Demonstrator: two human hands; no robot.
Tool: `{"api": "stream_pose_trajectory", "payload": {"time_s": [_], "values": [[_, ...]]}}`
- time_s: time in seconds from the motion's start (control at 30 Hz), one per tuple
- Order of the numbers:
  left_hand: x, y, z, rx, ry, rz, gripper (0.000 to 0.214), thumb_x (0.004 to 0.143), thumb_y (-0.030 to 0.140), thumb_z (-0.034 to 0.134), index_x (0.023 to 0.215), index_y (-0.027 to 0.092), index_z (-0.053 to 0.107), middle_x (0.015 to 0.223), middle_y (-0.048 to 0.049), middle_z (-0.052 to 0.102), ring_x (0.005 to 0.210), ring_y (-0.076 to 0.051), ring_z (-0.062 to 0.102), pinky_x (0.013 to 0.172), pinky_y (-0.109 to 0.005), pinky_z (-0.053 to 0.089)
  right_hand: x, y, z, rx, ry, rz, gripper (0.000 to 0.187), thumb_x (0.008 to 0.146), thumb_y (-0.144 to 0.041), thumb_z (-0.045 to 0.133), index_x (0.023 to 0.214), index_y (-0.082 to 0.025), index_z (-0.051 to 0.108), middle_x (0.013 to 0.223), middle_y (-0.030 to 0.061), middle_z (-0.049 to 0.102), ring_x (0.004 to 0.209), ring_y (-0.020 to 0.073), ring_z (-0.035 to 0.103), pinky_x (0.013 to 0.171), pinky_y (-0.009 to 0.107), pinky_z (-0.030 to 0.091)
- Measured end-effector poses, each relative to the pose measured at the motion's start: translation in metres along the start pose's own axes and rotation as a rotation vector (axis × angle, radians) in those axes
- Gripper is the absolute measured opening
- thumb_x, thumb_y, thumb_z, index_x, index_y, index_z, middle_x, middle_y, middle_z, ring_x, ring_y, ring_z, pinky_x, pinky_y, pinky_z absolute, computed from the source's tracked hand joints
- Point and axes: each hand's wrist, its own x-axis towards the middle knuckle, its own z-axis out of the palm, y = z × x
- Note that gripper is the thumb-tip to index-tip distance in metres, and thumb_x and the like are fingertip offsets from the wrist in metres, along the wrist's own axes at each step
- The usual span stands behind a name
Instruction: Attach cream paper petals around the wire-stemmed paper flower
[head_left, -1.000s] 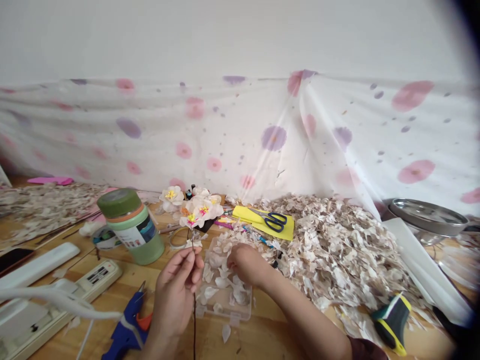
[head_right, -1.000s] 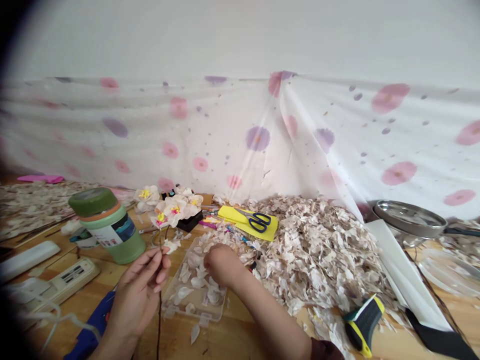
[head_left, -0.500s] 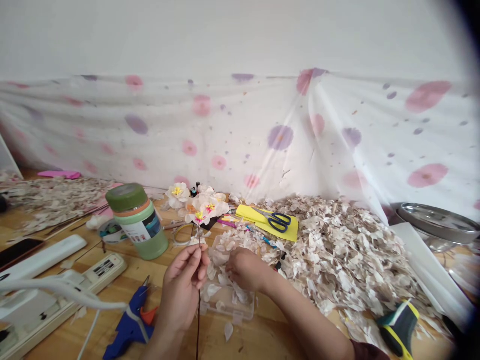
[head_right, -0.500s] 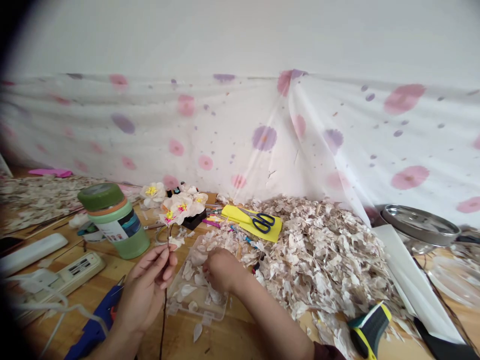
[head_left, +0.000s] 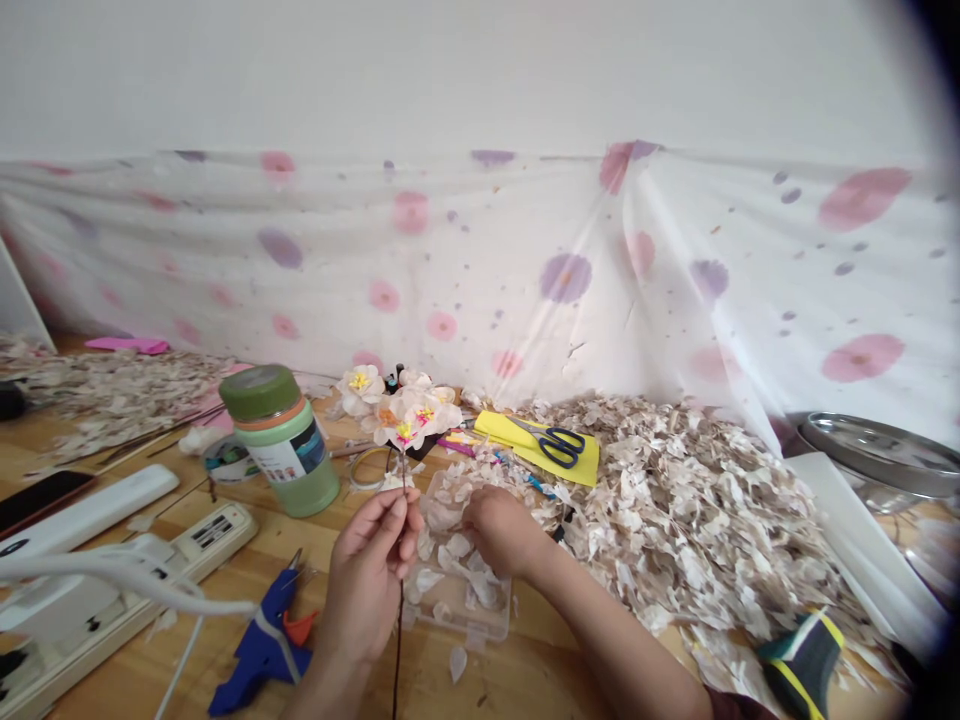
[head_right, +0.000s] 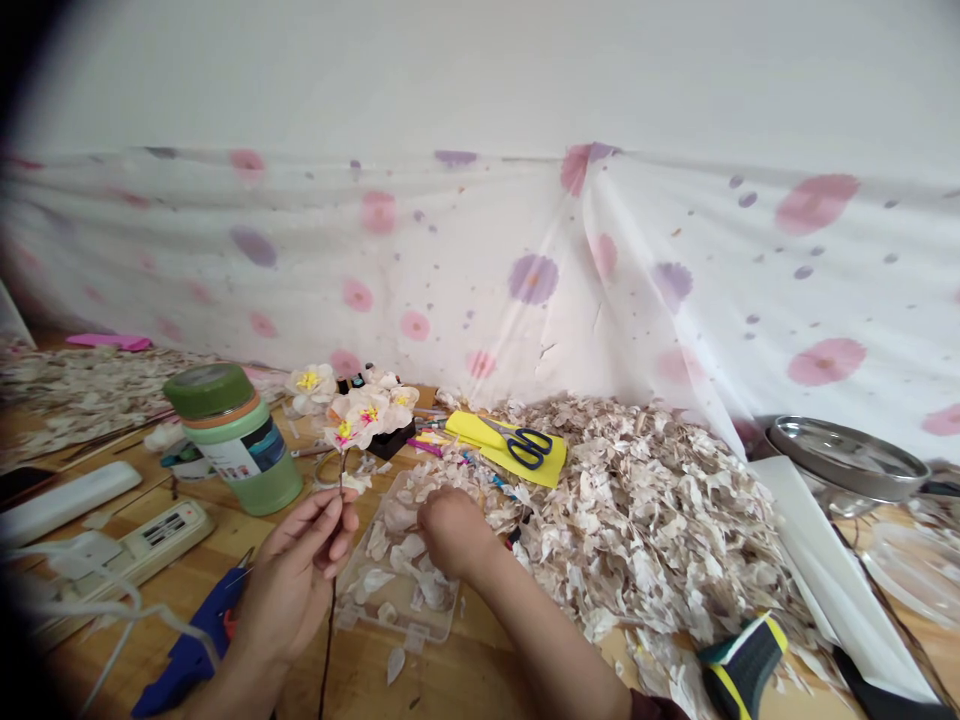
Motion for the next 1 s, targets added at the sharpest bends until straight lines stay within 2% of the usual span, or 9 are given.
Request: {"api": "stream_pose_trajectory", "payload": {"time_s": [0.2,0.33,0.47,0.73,0.83,1.0], "values": [[-0.001,0.0,0.0,0.004,0.007,-0.009,0.02,0.069,0.03,0.075,0.082,0.015,0.07,0.06,0.0,0.06,0.045,-0.005,0.041,0.037,-0.013,0.027,-0.003,0.008,-0.015,0.019,-0.056,0.013,0.018,0.082,-0.016,0.055,0.092,-0.019,0.069,0.093,0.0064,0.068,0.093,0.0186,0.059,0.082,0.025,0.041],[-0.001,0.0,0.0,-0.006,-0.001,-0.002,0.02,0.068,0.028,0.075,0.082,0.015,0.07,0.061,0.0,0.06,0.046,-0.005,0.041,0.037,-0.013,0.028,-0.012,0.032,-0.025,-0.032,-0.104,0.159,0.026,0.075,-0.007,0.056,0.096,-0.015,0.07,0.096,0.012,0.069,0.094,0.0234,0.061,0.079,0.03,0.042],[-0.002,-0.001,0.0,-0.005,-0.012,-0.013,0.02,0.068,0.028,0.075,0.084,0.015,0.07,0.061,0.0001,0.06,0.047,-0.005,0.041,0.038,-0.013,0.028,-0.019,0.044,-0.029,-0.049,-0.169,0.239,0.031,0.07,-0.003,0.057,0.093,-0.019,0.072,0.092,0.0094,0.071,0.086,0.0224,0.064,0.072,0.028,0.044],[-0.002,-0.001,-0.001,0.032,-0.003,-0.015,0.022,0.067,0.03,0.076,0.084,0.016,0.07,0.064,-0.0004,0.061,0.047,-0.005,0.041,0.037,-0.012,0.028,-0.017,0.035,-0.033,-0.033,-0.143,0.197,0.031,0.072,-0.005,0.058,0.096,-0.018,0.072,0.097,0.0109,0.07,0.094,0.0241,0.062,0.078,0.03,0.043],[-0.003,-0.001,-0.001,0.035,-0.002,-0.017,0.022,0.066,0.029,0.076,0.083,0.016,0.07,0.063,-0.0002,0.061,0.047,-0.005,0.041,0.037,-0.012,0.028,-0.016,0.033,-0.033,-0.009,-0.125,0.15,0.033,0.074,-0.007,0.058,0.101,-0.021,0.07,0.099,0.0083,0.069,0.096,0.0218,0.062,0.079,0.027,0.042],[-0.002,-0.002,-0.002,0.042,-0.002,-0.016,0.023,0.066,0.03,0.077,0.083,0.016,0.07,0.063,0.0002,0.061,0.047,-0.005,0.041,0.037,-0.012,0.028,-0.014,0.027,-0.025,0.013,-0.163,0.086,0.032,0.069,-0.009,0.061,0.096,-0.024,0.071,0.091,0.0042,0.071,0.087,0.0202,0.063,0.071,0.024,0.043]]}}
